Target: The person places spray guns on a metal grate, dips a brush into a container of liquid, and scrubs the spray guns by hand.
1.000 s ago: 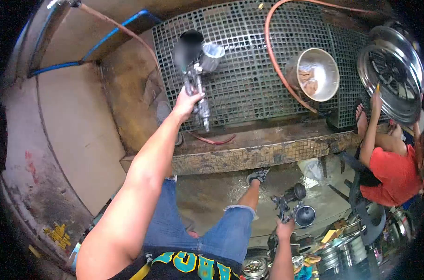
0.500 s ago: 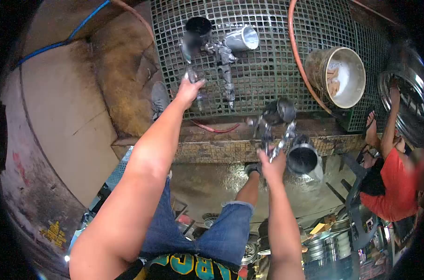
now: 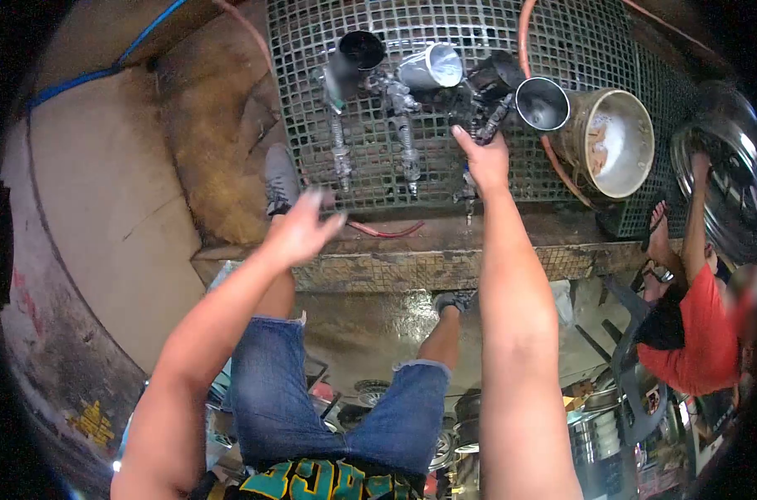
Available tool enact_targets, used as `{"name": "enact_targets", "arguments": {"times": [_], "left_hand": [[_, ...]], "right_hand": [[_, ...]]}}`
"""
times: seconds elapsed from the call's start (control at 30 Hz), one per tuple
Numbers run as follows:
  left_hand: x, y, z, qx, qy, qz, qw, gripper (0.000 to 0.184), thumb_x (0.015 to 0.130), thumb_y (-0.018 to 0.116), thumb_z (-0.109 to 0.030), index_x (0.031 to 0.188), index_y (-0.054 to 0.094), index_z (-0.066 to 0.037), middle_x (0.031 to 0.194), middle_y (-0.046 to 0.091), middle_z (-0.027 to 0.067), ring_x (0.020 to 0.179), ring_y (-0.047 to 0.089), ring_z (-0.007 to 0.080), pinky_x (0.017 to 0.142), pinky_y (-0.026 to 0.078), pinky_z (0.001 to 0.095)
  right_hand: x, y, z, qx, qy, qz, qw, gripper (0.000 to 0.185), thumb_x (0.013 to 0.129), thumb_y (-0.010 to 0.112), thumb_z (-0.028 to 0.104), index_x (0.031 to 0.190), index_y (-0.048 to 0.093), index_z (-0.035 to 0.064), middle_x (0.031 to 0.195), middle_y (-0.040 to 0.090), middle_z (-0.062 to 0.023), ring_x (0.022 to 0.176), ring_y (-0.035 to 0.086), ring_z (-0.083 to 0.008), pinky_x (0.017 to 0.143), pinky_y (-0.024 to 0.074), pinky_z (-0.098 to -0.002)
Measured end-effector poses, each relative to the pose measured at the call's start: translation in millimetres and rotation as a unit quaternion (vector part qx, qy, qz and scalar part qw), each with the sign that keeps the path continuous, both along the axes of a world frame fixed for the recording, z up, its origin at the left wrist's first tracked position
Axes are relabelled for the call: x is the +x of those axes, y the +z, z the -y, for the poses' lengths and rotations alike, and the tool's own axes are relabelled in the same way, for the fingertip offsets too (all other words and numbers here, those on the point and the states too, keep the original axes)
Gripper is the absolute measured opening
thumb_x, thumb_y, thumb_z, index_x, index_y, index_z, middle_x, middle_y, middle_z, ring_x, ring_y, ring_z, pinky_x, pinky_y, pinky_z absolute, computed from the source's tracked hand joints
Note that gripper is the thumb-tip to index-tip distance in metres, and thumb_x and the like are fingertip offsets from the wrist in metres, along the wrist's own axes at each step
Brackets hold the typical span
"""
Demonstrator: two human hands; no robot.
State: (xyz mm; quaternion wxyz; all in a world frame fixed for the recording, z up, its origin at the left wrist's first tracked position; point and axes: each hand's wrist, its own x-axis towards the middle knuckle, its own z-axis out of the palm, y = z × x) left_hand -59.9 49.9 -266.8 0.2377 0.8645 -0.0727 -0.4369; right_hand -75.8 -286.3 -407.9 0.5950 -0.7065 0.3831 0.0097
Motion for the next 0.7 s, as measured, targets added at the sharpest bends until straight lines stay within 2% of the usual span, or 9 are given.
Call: {"name": "enact_targets", "arguments": {"times": [0.07, 0.13, 0.2, 0.27, 0.33, 0.37, 0.53, 0.6, 0.7], "left_hand": [[-37, 69, -36, 0.021, -0.074, -0.043, 0.996, 0.044, 0.091, 0.067, -0.038, 0.116, 0.062, -0.003, 0.112, 0.065, 0.0201, 0.112, 0.060, 0.0383, 0.098, 0.047, 0.0452], [-54, 149, -52, 0.084, -0.115, -0.060, 0.988, 0.038, 0.086, 0.071, -0.033, 0.111, 0.065, -0.005, 0.113, 0.065, 0.0195, 0.116, 0.059, 0.0371, 0.105, 0.036, 0.0537], [-84, 178, -85, 0.113, -0.154, -0.046, 0.980, 0.038, 0.083, 0.072, -0.033, 0.109, 0.066, -0.006, 0.111, 0.065, 0.0188, 0.114, 0.057, 0.0372, 0.104, 0.037, 0.0513], [-112, 183, -102, 0.056, -0.116, 0.046, 0.991, 0.030, 0.077, 0.075, -0.024, 0.104, 0.067, -0.011, 0.110, 0.067, 0.0122, 0.111, 0.059, 0.0329, 0.105, 0.036, 0.0477], [-111, 171, -95, 0.078, -0.080, 0.029, 0.993, 0.027, 0.076, 0.075, -0.022, 0.101, 0.068, -0.011, 0.108, 0.067, 0.0100, 0.110, 0.059, 0.0316, 0.103, 0.037, 0.0464], [-109, 164, -91, 0.099, -0.042, 0.008, 0.994, 0.025, 0.075, 0.075, -0.020, 0.098, 0.068, -0.011, 0.105, 0.068, 0.0077, 0.110, 0.058, 0.0304, 0.102, 0.038, 0.0450], [-111, 161, -89, 0.094, -0.073, 0.042, 0.992, 0.017, 0.075, 0.075, -0.019, 0.090, 0.070, -0.011, 0.100, 0.069, 0.0068, 0.113, 0.057, 0.0299, 0.101, 0.039, 0.0448], [-109, 161, -86, 0.129, -0.079, 0.017, 0.988, 0.017, 0.076, 0.074, -0.024, 0.089, 0.073, -0.013, 0.101, 0.070, 0.0069, 0.111, 0.058, 0.0291, 0.104, 0.037, 0.0461], [-110, 161, -86, 0.145, -0.088, 0.034, 0.985, 0.017, 0.076, 0.074, -0.026, 0.089, 0.074, -0.014, 0.101, 0.071, 0.0067, 0.112, 0.059, 0.0284, 0.103, 0.038, 0.0452]], "right_hand": [[4, 9, 12, -0.053, -0.011, -0.127, 0.990, 0.049, 0.080, 0.084, 0.045, 0.087, 0.065, 0.0002, 0.086, 0.069, -0.0093, 0.078, 0.061, -0.0196, 0.077, 0.0496, -0.0355], [0, 19, 25, -0.123, -0.027, -0.109, 0.986, 0.055, 0.087, 0.073, 0.054, 0.089, 0.065, -0.0003, 0.083, 0.068, -0.0121, 0.077, 0.063, -0.0237, 0.079, 0.0494, -0.0368], [-11, 8, 46, -0.153, 0.005, -0.085, 0.985, 0.054, 0.092, 0.068, 0.053, 0.092, 0.066, -0.0011, 0.085, 0.070, -0.0162, 0.079, 0.065, -0.0275, 0.080, 0.0496, -0.0380], [-15, 38, 48, -0.182, 0.042, -0.121, 0.975, 0.052, 0.095, 0.064, 0.051, 0.097, 0.066, -0.0010, 0.089, 0.071, -0.0193, 0.083, 0.068, -0.0306, 0.080, 0.0500, -0.0397], [-22, 54, 48, -0.267, 0.061, -0.063, 0.960, 0.050, 0.096, 0.063, 0.049, 0.097, 0.066, -0.0012, 0.090, 0.071, -0.0190, 0.085, 0.069, -0.0308, 0.080, 0.0503, -0.0405], [-30, 73, 42, -0.226, 0.054, -0.064, 0.971, 0.047, 0.097, 0.063, 0.045, 0.098, 0.066, -0.0017, 0.092, 0.071, -0.0200, 0.085, 0.070, -0.0313, 0.078, 0.0504, -0.0405], [-61, 109, -31, 0.061, 0.004, -0.085, 0.995, 0.033, 0.098, 0.067, 0.037, 0.093, 0.067, 0.0047, 0.075, 0.061, 0.0028, 0.068, 0.052, -0.0065, 0.062, 0.0446, -0.0274], [-67, 101, -72, 0.052, 0.055, -0.100, 0.992, 0.038, 0.094, 0.072, 0.039, 0.103, 0.070, 0.0021, 0.077, 0.064, -0.0012, 0.073, 0.055, -0.0082, 0.068, 0.0474, -0.0309], [-63, 74, -123, 0.075, 0.152, -0.136, 0.976, 0.042, 0.093, 0.070, 0.044, 0.107, 0.069, 0.0046, 0.077, 0.068, -0.0129, 0.074, 0.065, -0.0234, 0.070, 0.0505, -0.0374]]}}
